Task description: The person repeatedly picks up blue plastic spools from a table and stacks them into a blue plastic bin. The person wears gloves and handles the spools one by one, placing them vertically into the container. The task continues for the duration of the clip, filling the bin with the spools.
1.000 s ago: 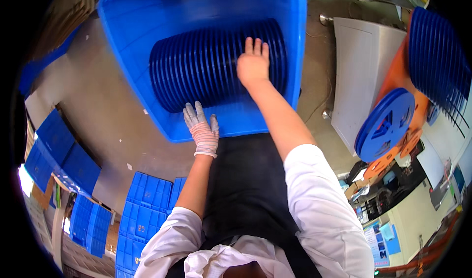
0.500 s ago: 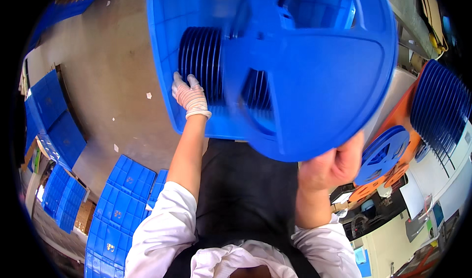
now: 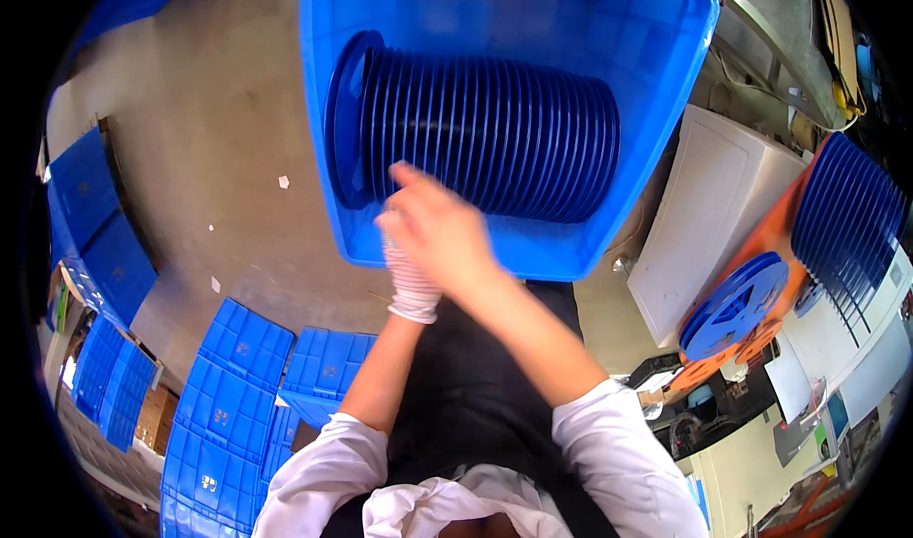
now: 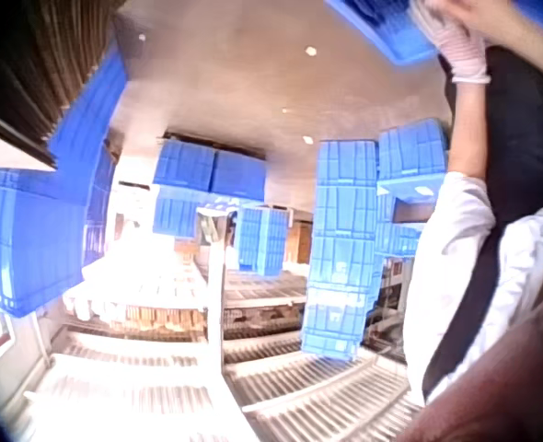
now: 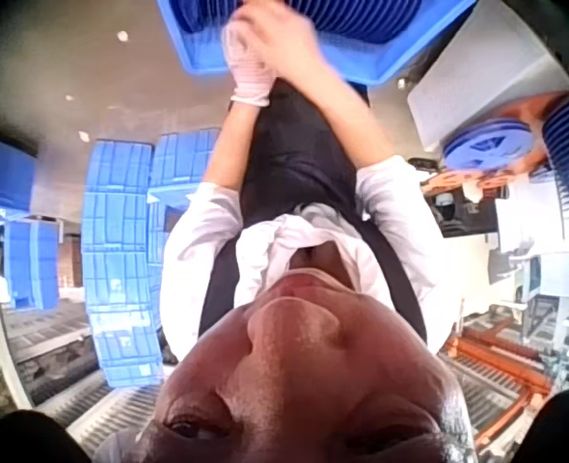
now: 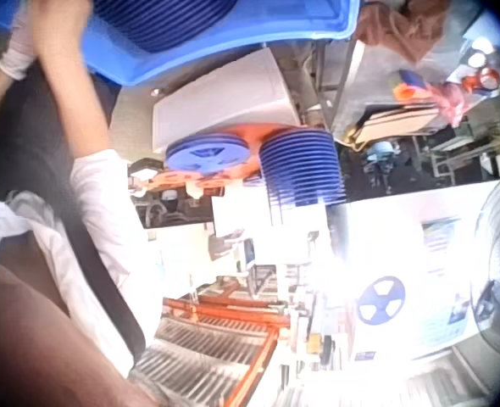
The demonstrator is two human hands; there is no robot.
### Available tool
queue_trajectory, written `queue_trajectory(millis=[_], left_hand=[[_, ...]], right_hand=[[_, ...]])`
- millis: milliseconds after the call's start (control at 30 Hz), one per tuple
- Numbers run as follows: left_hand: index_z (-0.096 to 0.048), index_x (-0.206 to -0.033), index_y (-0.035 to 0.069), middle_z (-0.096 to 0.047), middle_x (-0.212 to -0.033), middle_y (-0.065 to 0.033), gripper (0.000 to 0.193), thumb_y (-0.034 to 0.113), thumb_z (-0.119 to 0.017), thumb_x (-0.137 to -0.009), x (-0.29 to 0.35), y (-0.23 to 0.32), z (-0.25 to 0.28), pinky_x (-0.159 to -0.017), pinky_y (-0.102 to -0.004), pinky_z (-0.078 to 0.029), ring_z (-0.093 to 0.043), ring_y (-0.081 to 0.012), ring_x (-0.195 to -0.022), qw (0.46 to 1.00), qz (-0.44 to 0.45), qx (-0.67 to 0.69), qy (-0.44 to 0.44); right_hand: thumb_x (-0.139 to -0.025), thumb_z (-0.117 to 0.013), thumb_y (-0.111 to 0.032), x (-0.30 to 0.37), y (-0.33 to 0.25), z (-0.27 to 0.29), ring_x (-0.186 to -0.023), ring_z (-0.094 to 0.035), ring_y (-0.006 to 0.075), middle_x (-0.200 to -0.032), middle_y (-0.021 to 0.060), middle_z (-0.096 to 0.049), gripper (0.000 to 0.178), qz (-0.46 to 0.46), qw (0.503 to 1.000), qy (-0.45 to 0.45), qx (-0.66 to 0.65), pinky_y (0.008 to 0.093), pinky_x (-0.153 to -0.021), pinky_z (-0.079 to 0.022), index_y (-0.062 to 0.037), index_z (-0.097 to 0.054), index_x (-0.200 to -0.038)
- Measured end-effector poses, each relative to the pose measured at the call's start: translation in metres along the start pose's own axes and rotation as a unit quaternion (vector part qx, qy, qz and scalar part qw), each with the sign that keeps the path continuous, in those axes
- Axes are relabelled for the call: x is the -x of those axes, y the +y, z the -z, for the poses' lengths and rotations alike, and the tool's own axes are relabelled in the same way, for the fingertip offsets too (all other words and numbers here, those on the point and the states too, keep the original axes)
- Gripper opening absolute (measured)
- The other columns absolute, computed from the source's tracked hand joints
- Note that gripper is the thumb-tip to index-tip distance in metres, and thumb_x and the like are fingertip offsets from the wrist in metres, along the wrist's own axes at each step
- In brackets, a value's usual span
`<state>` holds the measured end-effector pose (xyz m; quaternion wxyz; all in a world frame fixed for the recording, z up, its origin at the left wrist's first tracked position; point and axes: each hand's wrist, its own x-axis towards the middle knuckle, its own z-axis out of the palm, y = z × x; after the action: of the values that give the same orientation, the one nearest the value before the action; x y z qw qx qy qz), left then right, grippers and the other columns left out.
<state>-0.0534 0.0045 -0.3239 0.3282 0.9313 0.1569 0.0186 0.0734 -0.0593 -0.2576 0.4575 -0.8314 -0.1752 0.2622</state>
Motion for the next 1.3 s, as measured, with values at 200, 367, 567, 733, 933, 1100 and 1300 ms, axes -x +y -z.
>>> queue_trajectory(millis=[200,367,567,733,933,1100,1300], left_hand=[[-0.048,-0.137,0.001,-0.042,-0.142,-0.0294,0.056,0.023,-0.06,-0.087,-0.126,-0.024,0.03,-0.113,-0.0569,-0.025,-0.034,-0.0495,-0.133,0.975,-0.037,-0.212,0.061],[-0.038,-0.142,-0.002,-0.035,-0.145,-0.0318,0.069,0.038,-0.057,-0.09,-0.141,-0.066,-0.018,-0.114,-0.055,-0.022,-0.033,-0.0483,-0.134,0.961,-0.022,-0.274,0.017],[-0.033,-0.145,-0.003,-0.028,-0.149,-0.0335,0.071,0.034,-0.058,-0.09,-0.105,-0.071,-0.02,-0.118,-0.0517,-0.018,-0.027,-0.0462,-0.139,0.964,-0.024,-0.244,-0.097],[-0.04,-0.143,-0.001,-0.034,-0.147,-0.0318,0.064,0.032,-0.056,-0.091,-0.082,-0.061,-0.022,-0.116,-0.0561,-0.018,-0.029,-0.0489,-0.138,0.952,-0.016,-0.304,-0.044],[-0.045,-0.141,0.004,-0.038,-0.146,-0.0279,0.058,0.035,-0.052,-0.092,-0.119,-0.023,-0.054,-0.115,-0.0589,-0.018,-0.031,-0.05,-0.135,0.952,-0.045,-0.3,-0.043],[-0.054,-0.135,0.013,-0.046,-0.14,-0.0243,0.053,0.034,-0.056,-0.087,-0.138,-0.022,-0.068,-0.111,-0.0591,-0.024,-0.039,-0.049,-0.128,0.94,-0.115,-0.313,-0.077],[-0.053,-0.137,0.012,-0.045,-0.141,-0.0227,0.058,0.037,-0.058,-0.085,-0.116,-0.031,-0.073,-0.11,-0.06,-0.024,-0.038,-0.046,-0.129,0.937,-0.097,-0.331,-0.058]], right_hand=[[-0.085,-0.069,-0.012,0.021,0.127,0.073,-0.135,-0.042,0.0404,-0.144,0.0217,-0.045,0.042,-0.083,0.956,0.145,0.243,0.0449,-0.109,-0.038,-0.0032,-0.056,-0.124],[-0.09,-0.062,-0.038,0.05,0.194,0.053,-0.148,-0.01,0.0417,-0.159,0.0222,-0.015,0.079,-0.14,0.911,0.134,0.363,0.0587,-0.116,-0.01,-0.0054,-0.024,-0.152],[-0.09,-0.063,-0.039,0.073,0.194,0.028,-0.148,0.001,0.0437,-0.161,0.0218,-0.003,0.091,-0.194,0.925,0.101,0.31,0.0631,-0.115,-0.004,-0.0032,-0.01,-0.155],[-0.088,-0.068,-0.022,0.119,0.183,0.043,-0.149,-0.005,0.0418,-0.162,0.0194,-0.007,0.087,-0.183,0.944,0.082,0.264,0.0585,-0.116,-0.008,-0.0086,-0.014,-0.155],[-0.089,-0.064,-0.023,0.096,0.193,0.058,-0.149,-0.013,0.037,-0.16,0.0126,-0.02,0.074,-0.119,0.939,0.132,0.296,0.0602,-0.115,-0.009,-0.0123,-0.029,-0.153],[-0.087,-0.061,-0.047,0.052,0.233,0.082,-0.148,-0.016,0.0296,-0.161,0.0058,-0.021,0.074,-0.087,0.909,0.059,0.403,0.0584,-0.115,-0.015,-0.03,-0.031,-0.152],[-0.087,-0.064,-0.045,0.081,0.231,0.047,-0.147,-0.021,0.03,-0.158,0.005,-0.027,0.073,-0.109,0.91,0.088,0.39,0.0586,-0.116,-0.016,-0.028,-0.033,-0.151]])
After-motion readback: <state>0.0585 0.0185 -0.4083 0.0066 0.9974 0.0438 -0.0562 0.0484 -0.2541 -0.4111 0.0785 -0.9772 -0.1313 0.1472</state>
